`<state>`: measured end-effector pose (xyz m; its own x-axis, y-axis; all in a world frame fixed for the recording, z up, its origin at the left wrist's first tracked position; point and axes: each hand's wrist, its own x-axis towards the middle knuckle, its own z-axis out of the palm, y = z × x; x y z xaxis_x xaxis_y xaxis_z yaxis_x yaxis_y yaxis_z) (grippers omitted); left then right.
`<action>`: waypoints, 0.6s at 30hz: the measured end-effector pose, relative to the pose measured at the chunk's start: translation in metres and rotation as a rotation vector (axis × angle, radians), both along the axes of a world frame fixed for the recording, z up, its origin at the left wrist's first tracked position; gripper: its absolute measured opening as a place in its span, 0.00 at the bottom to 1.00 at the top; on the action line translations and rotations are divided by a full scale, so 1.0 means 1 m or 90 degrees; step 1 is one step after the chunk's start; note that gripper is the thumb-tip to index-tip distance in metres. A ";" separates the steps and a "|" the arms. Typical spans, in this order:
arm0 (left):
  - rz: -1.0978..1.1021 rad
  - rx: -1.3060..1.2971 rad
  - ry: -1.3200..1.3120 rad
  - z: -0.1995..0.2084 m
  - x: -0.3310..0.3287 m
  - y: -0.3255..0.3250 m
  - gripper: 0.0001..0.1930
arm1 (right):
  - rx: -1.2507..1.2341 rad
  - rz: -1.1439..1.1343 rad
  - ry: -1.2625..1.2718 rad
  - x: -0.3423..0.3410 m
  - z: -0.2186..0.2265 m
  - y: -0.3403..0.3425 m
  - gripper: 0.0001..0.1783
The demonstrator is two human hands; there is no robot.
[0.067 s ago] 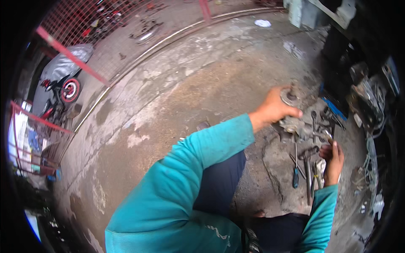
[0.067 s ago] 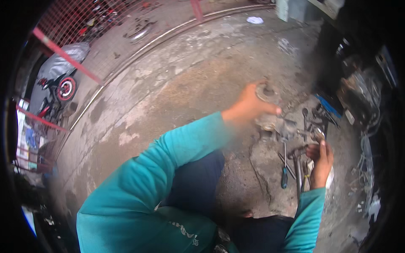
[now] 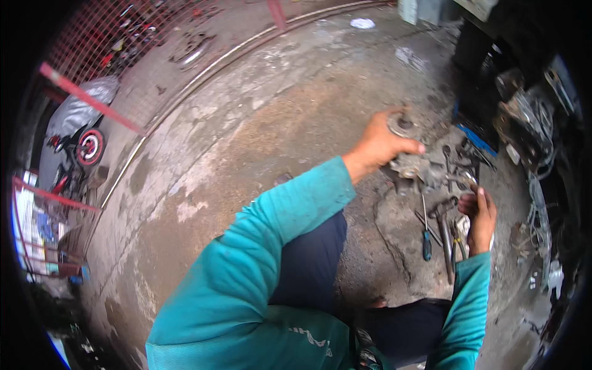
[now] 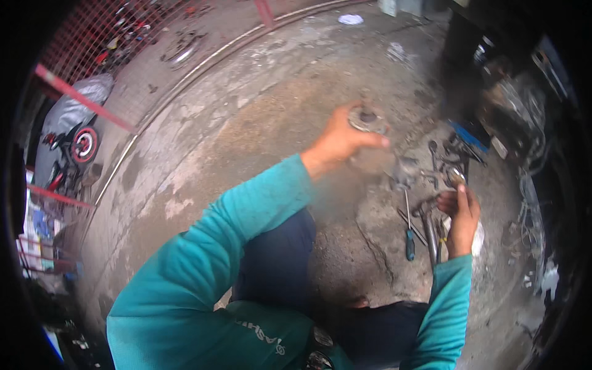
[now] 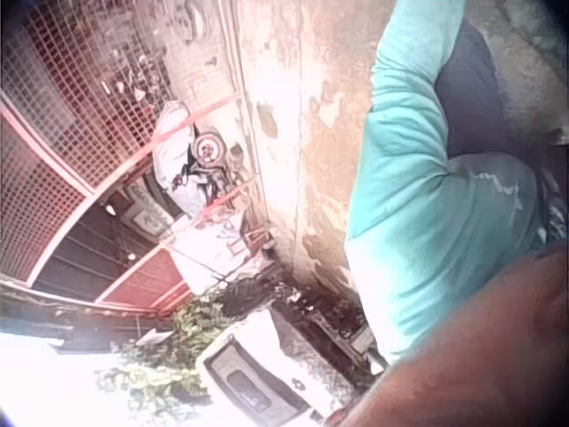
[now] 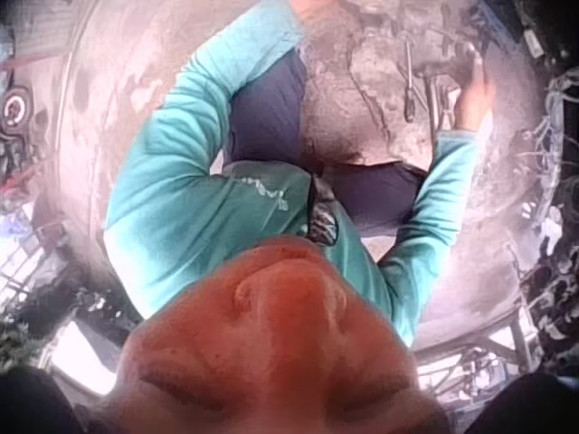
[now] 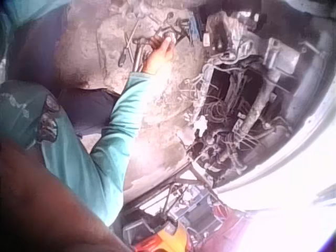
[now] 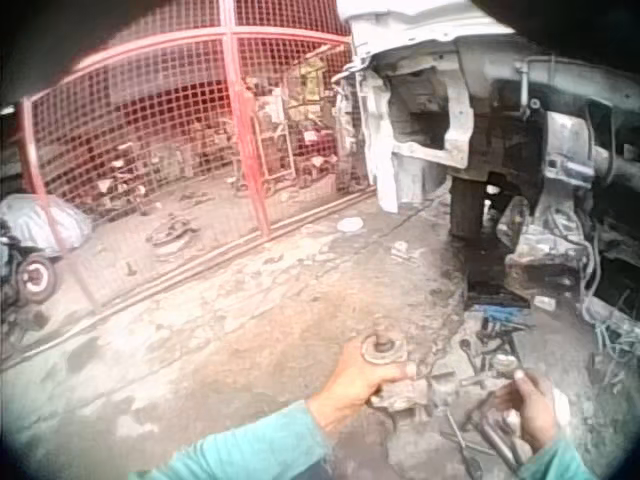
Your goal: The person sits on the floor and uses a screwdriver and hammer to disassemble and adjust a mechanical part. They then move to a vise to secure the part and continue hammering and adjusting it.
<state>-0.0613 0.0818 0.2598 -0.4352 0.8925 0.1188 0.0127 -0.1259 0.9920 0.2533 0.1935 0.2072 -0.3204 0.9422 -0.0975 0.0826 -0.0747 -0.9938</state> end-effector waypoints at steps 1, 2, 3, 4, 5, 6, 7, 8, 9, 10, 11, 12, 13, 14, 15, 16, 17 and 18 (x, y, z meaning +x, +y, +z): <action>-0.050 0.056 -0.103 -0.004 -0.004 -0.001 0.29 | -0.004 -0.009 -0.004 0.001 -0.002 -0.001 0.25; -0.049 0.028 -0.171 -0.002 -0.005 -0.004 0.28 | -0.008 -0.018 -0.008 0.000 -0.002 0.000 0.25; -0.065 0.023 -0.168 -0.005 -0.010 -0.003 0.28 | -0.007 -0.031 -0.012 0.001 -0.005 0.002 0.25; -0.071 0.020 -0.155 -0.006 -0.015 -0.001 0.27 | -0.029 -0.046 -0.012 -0.001 -0.003 0.002 0.24; -0.072 0.022 -0.169 -0.004 -0.014 -0.001 0.27 | -0.022 -0.047 -0.011 0.000 -0.003 0.003 0.24; -0.067 0.025 -0.178 0.001 -0.011 -0.002 0.26 | -0.021 -0.049 -0.016 0.002 -0.002 0.003 0.24; -0.077 0.036 -0.189 0.000 -0.009 0.001 0.26 | -0.027 -0.046 -0.003 0.005 -0.003 0.004 0.24; -0.079 0.045 -0.198 -0.002 -0.010 0.002 0.26 | -0.026 -0.046 -0.006 0.004 -0.004 0.004 0.24; -0.080 0.056 -0.207 -0.004 -0.011 0.004 0.26 | -0.024 -0.044 -0.010 0.004 -0.004 0.003 0.24; -0.095 0.072 -0.188 -0.004 -0.014 0.003 0.26 | -0.001 -0.035 -0.018 -0.001 -0.002 0.001 0.23; -0.094 0.071 -0.180 -0.004 -0.015 0.004 0.26 | 0.022 -0.026 -0.028 -0.005 0.001 0.000 0.23; -0.092 0.071 -0.172 -0.004 -0.015 0.005 0.26 | 0.034 -0.017 -0.023 -0.007 0.003 0.000 0.23; -0.085 0.068 -0.165 -0.004 -0.015 0.003 0.26 | 0.038 -0.015 -0.020 -0.009 0.004 -0.003 0.22; -0.093 0.063 -0.158 -0.006 -0.016 0.003 0.27 | 0.042 -0.012 -0.017 -0.011 0.005 -0.005 0.22; -0.095 0.061 -0.152 -0.006 -0.016 0.004 0.27 | 0.046 -0.009 -0.015 -0.012 0.007 -0.006 0.22; -0.096 0.060 -0.146 -0.005 -0.015 0.004 0.27 | 0.041 -0.007 -0.014 -0.013 0.008 -0.007 0.22; -0.097 0.058 -0.140 -0.005 -0.014 0.003 0.27 | 0.035 -0.014 -0.007 -0.013 0.009 -0.008 0.22; -0.100 0.058 -0.134 -0.005 -0.014 0.003 0.27 | 0.030 -0.022 0.001 -0.014 0.010 -0.010 0.21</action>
<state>-0.0753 0.0851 0.2547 -0.3153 0.9409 0.1235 -0.2187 -0.1986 0.9553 0.2394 0.1838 0.2177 -0.2884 0.9561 -0.0521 0.0793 -0.0304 -0.9964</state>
